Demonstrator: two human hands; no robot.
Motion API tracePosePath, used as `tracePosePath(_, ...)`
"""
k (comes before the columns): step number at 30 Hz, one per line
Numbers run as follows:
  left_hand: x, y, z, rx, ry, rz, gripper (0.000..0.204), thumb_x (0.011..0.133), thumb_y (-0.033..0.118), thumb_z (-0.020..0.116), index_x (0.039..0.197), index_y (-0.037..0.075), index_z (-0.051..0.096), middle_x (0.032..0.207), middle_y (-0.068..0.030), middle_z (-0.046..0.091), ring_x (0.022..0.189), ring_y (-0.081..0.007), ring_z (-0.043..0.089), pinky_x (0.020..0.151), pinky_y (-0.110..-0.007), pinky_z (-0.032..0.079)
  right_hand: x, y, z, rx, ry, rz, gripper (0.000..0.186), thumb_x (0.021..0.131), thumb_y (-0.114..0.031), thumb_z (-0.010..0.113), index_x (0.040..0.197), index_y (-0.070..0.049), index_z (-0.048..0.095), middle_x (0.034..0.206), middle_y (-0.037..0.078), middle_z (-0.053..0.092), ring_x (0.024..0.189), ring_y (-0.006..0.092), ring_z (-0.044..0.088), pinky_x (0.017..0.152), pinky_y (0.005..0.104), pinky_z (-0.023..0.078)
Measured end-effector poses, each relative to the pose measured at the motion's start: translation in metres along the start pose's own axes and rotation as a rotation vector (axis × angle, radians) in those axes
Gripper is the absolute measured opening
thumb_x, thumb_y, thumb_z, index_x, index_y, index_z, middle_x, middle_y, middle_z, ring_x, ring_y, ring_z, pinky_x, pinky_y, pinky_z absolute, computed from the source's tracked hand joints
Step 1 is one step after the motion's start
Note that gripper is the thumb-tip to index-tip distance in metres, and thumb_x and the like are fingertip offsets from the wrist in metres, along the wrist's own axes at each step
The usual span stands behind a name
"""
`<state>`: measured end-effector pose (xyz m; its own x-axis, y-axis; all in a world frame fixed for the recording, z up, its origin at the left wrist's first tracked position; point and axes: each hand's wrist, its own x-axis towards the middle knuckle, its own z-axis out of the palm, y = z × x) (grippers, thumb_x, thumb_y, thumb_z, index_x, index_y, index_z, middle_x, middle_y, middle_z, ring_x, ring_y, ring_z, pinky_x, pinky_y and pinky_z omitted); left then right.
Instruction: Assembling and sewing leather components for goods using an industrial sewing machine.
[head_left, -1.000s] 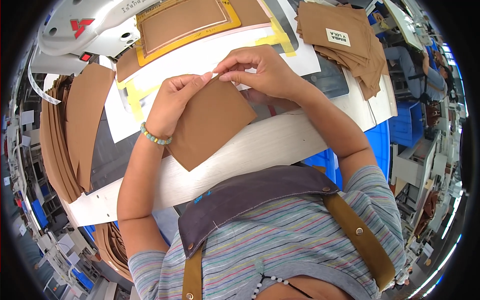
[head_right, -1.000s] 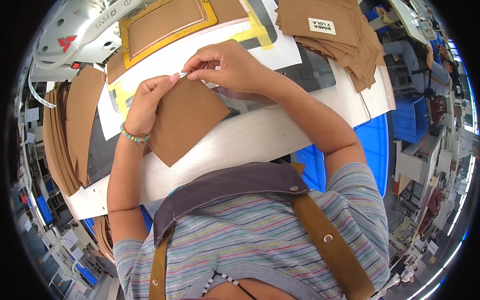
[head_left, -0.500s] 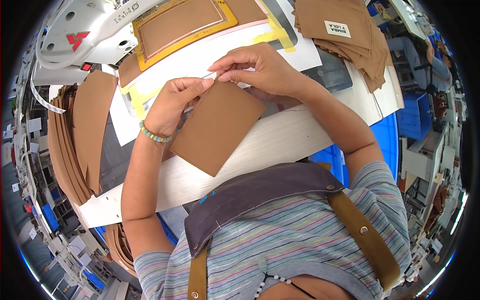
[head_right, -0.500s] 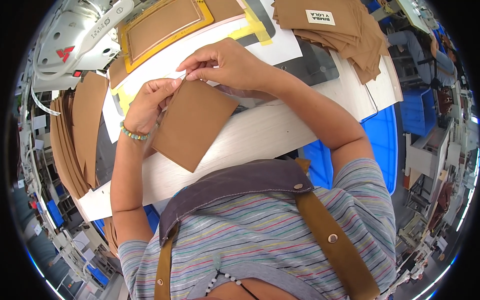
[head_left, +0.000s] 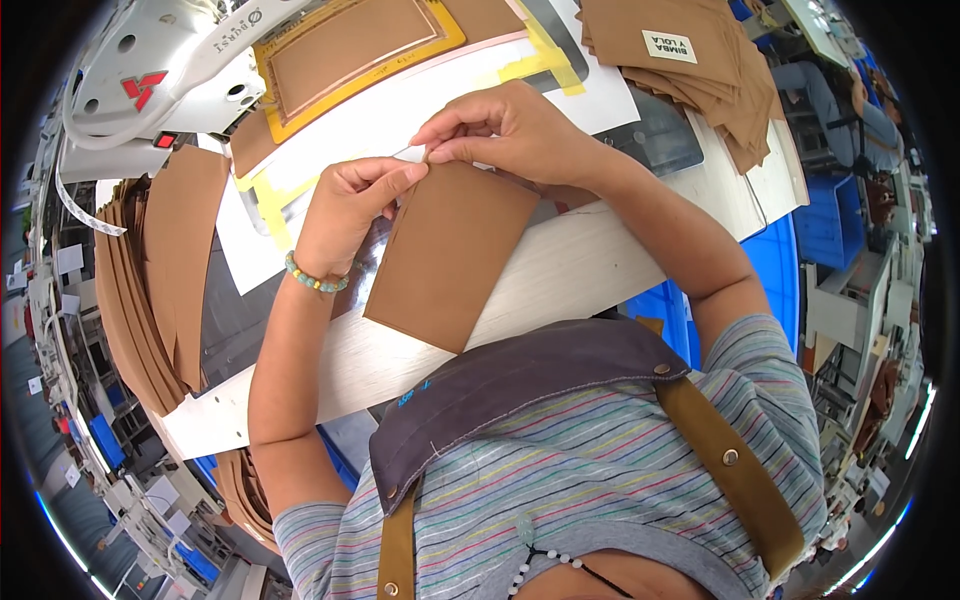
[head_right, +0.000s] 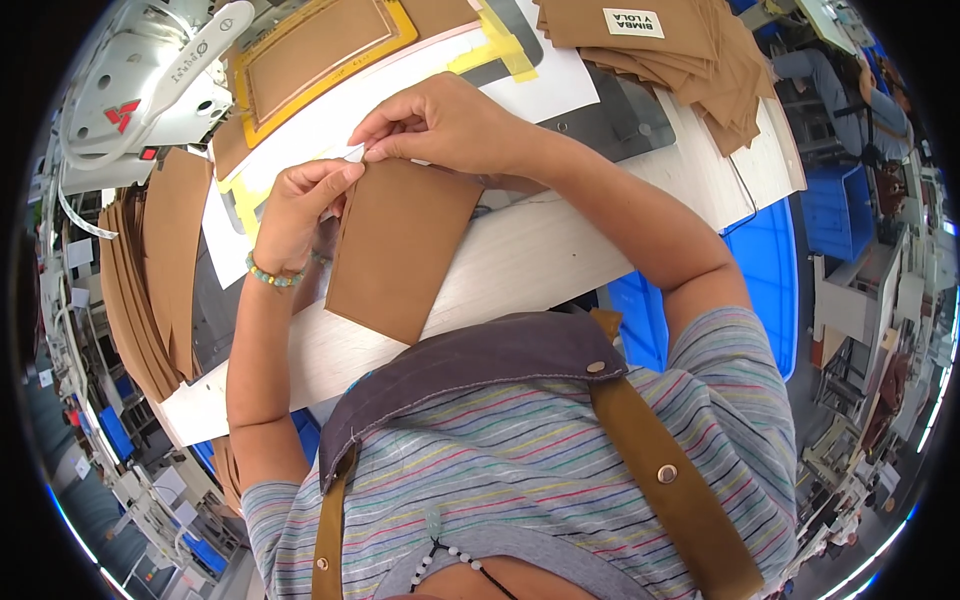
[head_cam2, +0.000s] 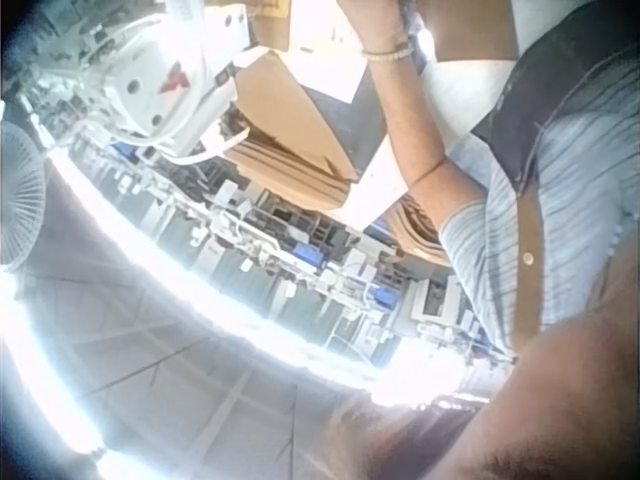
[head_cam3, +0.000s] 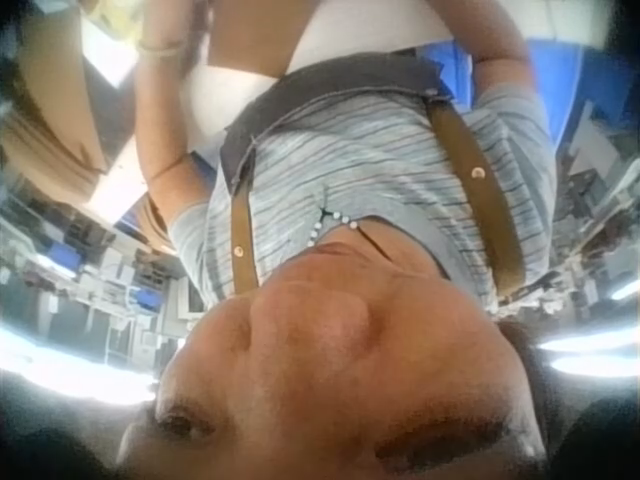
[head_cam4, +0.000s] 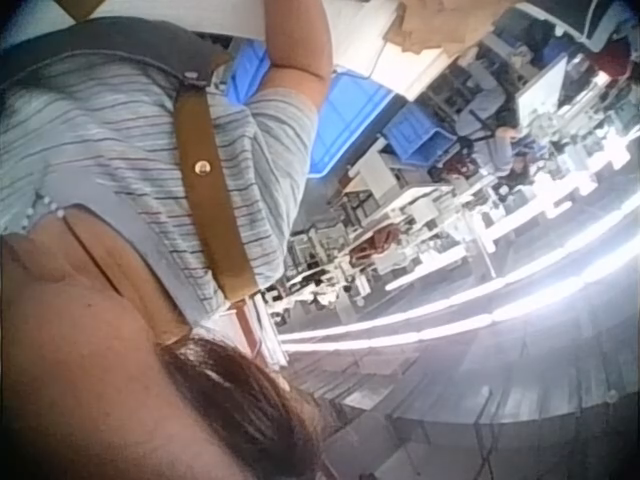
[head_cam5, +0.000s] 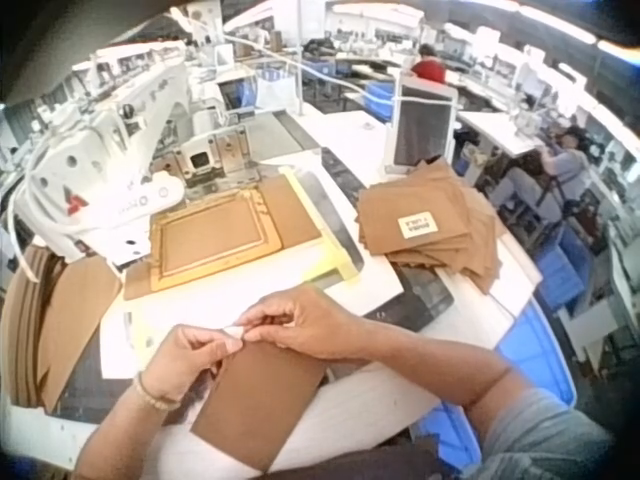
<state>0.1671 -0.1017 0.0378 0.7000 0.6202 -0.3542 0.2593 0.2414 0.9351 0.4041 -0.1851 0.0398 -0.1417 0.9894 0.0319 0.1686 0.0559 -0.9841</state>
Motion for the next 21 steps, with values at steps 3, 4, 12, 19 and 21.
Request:
tracePosePath(3,-0.004,-0.004,0.012,-0.029,0.062,0.068,0.019,0.098,0.019,0.081,0.097,0.000,0.083,0.079,-0.0002,0.074,0.067,-0.0041,0.062,0.062,-0.021,0.049,-0.002,-0.002,0.000,0.046,0.007,0.065,0.023,0.098,-0.011,0.077,0.119,-0.003,0.079,0.100,0.002,0.078,0.092,0.0065,0.068,0.083,0.0244,0.054)
tracePosePath(4,-0.006,-0.007,0.015,0.066,0.132,0.134,0.017,0.097,0.016,0.081,0.097,-0.001,0.082,0.079,-0.0009,0.075,0.067,-0.0039,0.063,0.061,-0.020,0.049,-0.002,-0.002,0.000,0.051,0.001,0.091,0.022,0.098,-0.012,0.077,0.118,-0.003,0.079,0.099,0.002,0.078,0.092,0.0065,0.068,0.082,0.0242,0.054)
tracePosePath(12,-0.011,-0.009,0.024,0.226,0.221,0.203,0.013,0.097,0.006,0.080,0.107,-0.003,0.080,0.090,-0.0028,0.077,0.079,-0.0066,0.069,0.072,-0.021,0.056,0.000,0.006,-0.001,0.076,0.027,0.069,0.022,0.100,-0.015,0.076,0.118,-0.003,0.078,0.101,0.002,0.077,0.093,0.0069,0.068,0.084,0.0244,0.054)
tracePosePath(19,-0.011,-0.013,0.017,-0.017,0.066,0.111,0.024,0.099,0.015,0.079,0.116,-0.003,0.076,0.092,-0.0023,0.077,0.075,-0.0034,0.066,0.065,-0.019,0.051,0.002,0.013,-0.004,0.068,0.027,0.082,0.020,0.103,-0.016,0.072,0.118,-0.005,0.078,0.105,-0.001,0.076,0.096,0.0067,0.067,0.088,0.0247,0.053)
tracePosePath(21,-0.010,-0.016,0.015,-0.064,0.092,0.085,0.024,0.101,0.017,0.077,0.116,-0.002,0.076,0.091,-0.0011,0.076,0.073,-0.0025,0.065,0.063,-0.018,0.048,0.002,0.013,-0.003,0.063,0.020,0.080,0.020,0.103,-0.016,0.072,0.118,-0.005,0.078,0.106,-0.001,0.076,0.097,0.0067,0.067,0.088,0.0246,0.053)
